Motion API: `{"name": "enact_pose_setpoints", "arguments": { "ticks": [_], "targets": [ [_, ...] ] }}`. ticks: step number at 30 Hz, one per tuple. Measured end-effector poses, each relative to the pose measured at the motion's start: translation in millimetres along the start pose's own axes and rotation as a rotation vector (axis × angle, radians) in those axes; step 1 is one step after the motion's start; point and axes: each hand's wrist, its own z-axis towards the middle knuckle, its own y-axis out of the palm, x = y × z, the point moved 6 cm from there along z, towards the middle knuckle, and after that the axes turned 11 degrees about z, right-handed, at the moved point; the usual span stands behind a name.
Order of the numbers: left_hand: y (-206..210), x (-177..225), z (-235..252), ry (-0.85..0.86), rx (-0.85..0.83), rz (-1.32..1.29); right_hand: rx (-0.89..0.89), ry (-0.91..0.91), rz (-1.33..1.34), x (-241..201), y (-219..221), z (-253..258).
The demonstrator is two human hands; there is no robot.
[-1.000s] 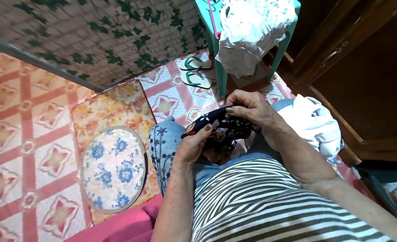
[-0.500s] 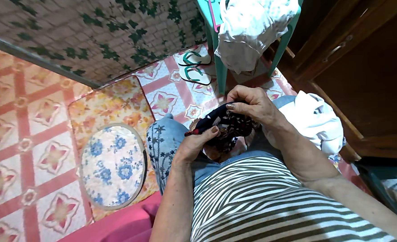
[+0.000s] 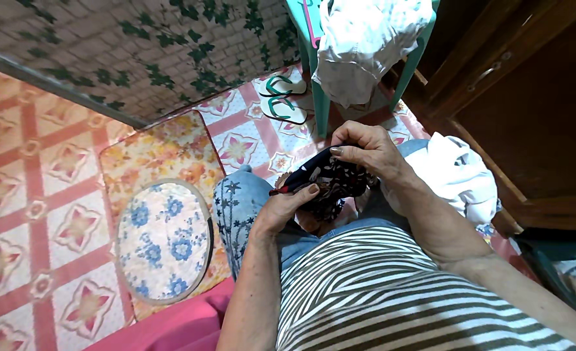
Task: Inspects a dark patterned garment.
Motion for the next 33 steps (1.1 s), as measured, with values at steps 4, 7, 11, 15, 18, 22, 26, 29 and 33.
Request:
{"name": "enact_pose_setpoints", "arguments": {
  "ticks": [4, 7, 11, 15, 18, 22, 26, 29, 33],
  "targets": [
    [-1.0, 0.7, -1.7, 0.023, 0.02, -0.072, 0.004, 0.004, 0.001, -0.6, 0.2, 0.0],
    [-1.3, 1.0, -1.8, 0.069, 0.039, -0.129, 0.005, -0.005, 0.006, -0.9, -0.1, -0.1],
    [-0.8, 3.9, -0.3, 0.116, 0.031, -0.176, 0.016, -0.028, 0.009, -2.4, -0.7, -0.4],
    [-0.1, 2.4, -2.2, 0.031, 0.045, -0.063, 0.045, -0.043, 0.026, -3.3, -1.7, -0.9],
    [1.9, 3.7, -2.4, -0.019, 0.039, 0.01, 0.057, -0.039, 0.019, -2.8, -2.0, -1.1],
    [1.7, 5.0, -3.2, -0.041, 0.014, 0.081, 0.058, -0.038, 0.017, -2.1, -1.7, -1.3],
    [-0.5, 5.3, -3.6, -0.044, 0.012, 0.121, 0.048, -0.035, 0.037, -1.1, -1.1, -1.3],
    [-2.1, 3.2, -2.7, -0.037, 0.023, 0.129, 0.04, -0.036, 0.031, -0.2, 0.0, -1.4],
    [-2.6, 2.1, -1.3, -0.032, 0.018, 0.12, 0.03, -0.039, 0.03, 1.0, 0.4, -1.2]
  ]
}}
